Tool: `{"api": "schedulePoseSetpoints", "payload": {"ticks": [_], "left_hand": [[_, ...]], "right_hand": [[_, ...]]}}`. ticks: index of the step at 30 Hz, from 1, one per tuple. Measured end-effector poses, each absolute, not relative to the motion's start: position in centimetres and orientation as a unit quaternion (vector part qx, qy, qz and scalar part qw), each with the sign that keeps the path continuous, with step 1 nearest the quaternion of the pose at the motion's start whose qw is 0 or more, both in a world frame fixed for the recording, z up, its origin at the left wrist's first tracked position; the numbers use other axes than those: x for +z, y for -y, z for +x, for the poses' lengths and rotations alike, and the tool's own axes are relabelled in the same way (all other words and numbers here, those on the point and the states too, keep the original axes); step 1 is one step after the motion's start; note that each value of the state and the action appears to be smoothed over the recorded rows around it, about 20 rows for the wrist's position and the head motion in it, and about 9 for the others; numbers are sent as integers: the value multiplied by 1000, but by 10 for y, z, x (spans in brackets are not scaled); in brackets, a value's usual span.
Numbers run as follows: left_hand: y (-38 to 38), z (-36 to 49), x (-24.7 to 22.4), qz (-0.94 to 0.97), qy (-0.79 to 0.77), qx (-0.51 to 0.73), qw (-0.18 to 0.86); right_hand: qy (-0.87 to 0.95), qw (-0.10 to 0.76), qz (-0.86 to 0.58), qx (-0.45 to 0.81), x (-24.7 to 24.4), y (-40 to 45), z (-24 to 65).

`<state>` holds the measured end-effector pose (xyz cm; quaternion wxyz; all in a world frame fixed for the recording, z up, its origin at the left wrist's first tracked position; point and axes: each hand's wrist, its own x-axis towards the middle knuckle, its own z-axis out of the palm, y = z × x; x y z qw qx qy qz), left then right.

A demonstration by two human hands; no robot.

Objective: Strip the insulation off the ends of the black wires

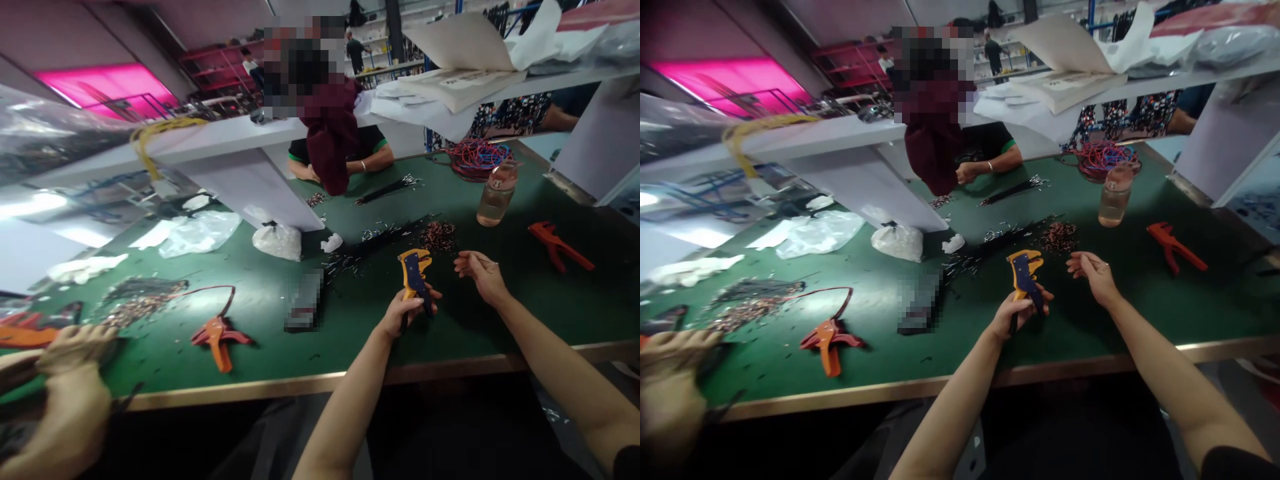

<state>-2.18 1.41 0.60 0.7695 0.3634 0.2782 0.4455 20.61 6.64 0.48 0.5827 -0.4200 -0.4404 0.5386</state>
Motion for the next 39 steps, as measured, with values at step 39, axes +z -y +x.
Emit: {"api": "schedulePoseSetpoints", "payload": {"ticks": [39], "left_hand": [[-11,-26,7,385,-330,418,754]], "right_hand": [[272,573,-371,679,5,-65,200]]}}
